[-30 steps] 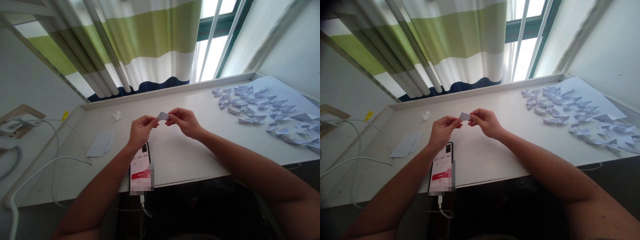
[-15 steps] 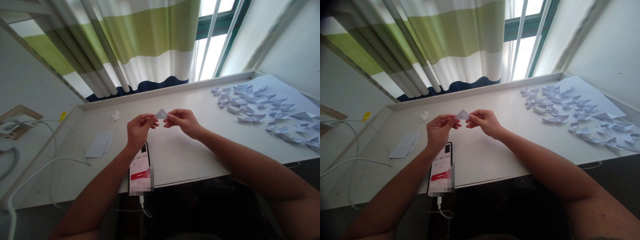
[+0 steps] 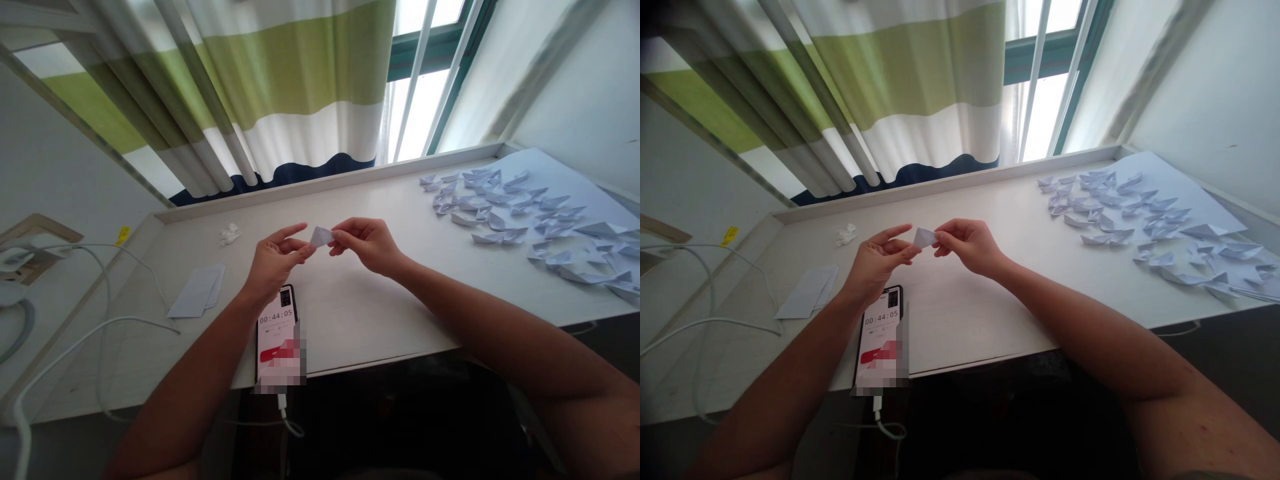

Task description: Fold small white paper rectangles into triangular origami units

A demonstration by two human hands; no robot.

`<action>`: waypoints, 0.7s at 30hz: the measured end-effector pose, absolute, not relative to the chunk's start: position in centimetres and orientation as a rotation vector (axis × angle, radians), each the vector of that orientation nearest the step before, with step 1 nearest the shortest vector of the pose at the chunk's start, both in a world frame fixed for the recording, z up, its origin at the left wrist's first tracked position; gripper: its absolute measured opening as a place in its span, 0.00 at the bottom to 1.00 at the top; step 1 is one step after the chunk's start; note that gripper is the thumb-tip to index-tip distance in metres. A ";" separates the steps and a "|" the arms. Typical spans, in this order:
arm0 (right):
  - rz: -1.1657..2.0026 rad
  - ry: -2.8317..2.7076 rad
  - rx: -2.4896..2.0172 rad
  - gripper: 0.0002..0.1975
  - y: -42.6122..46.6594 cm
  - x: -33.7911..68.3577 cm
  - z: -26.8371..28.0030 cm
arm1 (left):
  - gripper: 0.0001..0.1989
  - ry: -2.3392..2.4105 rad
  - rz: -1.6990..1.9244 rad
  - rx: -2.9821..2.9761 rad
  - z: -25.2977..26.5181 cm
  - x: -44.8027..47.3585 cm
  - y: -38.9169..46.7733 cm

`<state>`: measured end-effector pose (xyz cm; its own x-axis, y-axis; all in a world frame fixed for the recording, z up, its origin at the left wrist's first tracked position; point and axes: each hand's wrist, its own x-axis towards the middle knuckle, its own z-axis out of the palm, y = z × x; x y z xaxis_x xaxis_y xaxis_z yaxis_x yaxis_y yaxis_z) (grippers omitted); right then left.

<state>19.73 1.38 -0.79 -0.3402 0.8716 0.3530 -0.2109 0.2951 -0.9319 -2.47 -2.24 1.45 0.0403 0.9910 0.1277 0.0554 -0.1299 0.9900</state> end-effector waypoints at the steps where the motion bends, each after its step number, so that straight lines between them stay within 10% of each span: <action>1: 1.225 -1.529 -0.643 0.18 1.3 19.7 -0.8 | 0.29 1.158 1.194 1.358 1.5 -2.6 -2.3; 21: 1.013 -1.737 -0.613 0.25 0.2 19.5 -0.6 | 0.23 1.175 1.296 1.902 0.6 -1.8 -2.8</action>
